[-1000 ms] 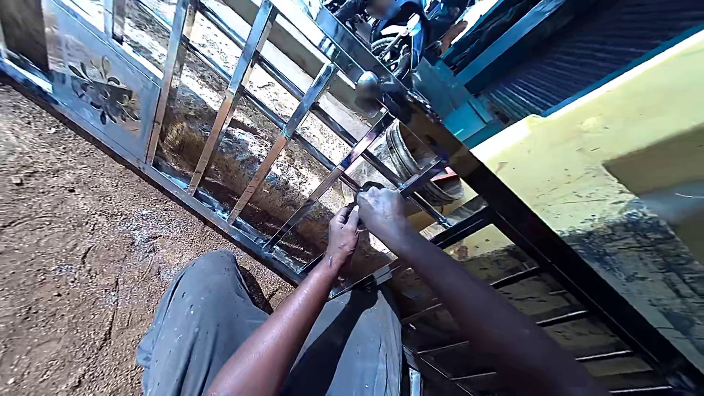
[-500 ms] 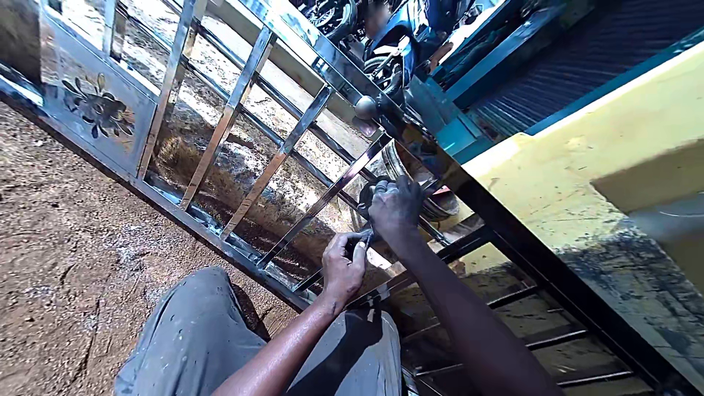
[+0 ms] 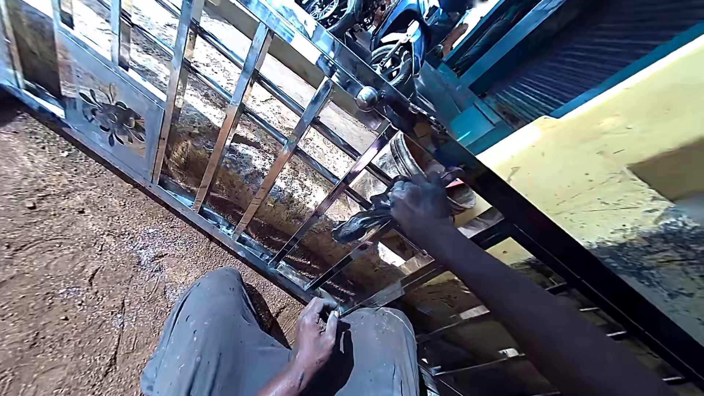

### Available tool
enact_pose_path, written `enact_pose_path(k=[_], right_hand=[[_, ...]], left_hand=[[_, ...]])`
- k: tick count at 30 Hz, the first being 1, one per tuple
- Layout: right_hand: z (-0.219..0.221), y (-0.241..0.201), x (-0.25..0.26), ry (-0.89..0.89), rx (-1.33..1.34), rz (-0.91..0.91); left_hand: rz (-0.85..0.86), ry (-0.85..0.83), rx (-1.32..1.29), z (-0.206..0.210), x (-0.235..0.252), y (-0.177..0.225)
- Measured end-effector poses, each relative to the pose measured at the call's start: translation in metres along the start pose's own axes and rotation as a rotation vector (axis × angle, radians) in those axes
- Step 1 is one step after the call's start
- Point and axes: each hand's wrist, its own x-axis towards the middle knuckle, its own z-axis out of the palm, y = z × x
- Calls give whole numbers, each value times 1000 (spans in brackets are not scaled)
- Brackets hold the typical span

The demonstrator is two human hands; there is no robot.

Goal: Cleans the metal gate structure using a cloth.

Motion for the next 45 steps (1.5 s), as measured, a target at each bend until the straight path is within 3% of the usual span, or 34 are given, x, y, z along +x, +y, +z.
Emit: enact_pose_path(k=[3,7,9,14,17,19,21,23,28,31,34,38,45], right_hand=[[35,-5,21,475,158,3],[42,-35,50,727,312,59],[31,-38,46,610,255,96],[-23,-13,12,-248,5,147],[-47,-21,33,-494,3,176],[-49,-33,49,-420,145,236],[-41,-47,59,-210,377,377],[-31,-55,60,-92,381,401],[-48,-29,41,-434,243,299],[-49,-16,24,-549,150,291],[-53,-26,37,-525,252,360],[-51,-43,65,-314,554,506],[-41,-30,26,-412,324,431]], left_hand=[[-66,50,23,-12,14,-5],[-53,81,30,-9,28,-11],[-50,64,28,-7,26,-14],[-61,52,14,-9,23,-15],[-56,76,-17,-15,28,-14],[-69,96,-29,-18,31,-10],[-72,102,-23,-16,31,-11],[-66,86,-11,-12,32,-14],[-62,13,14,-6,21,-16],[-97,19,-5,-8,22,-17],[-107,56,-42,-12,27,-10],[-118,56,-48,-14,28,-12],[-163,7,27,-9,22,-19]])
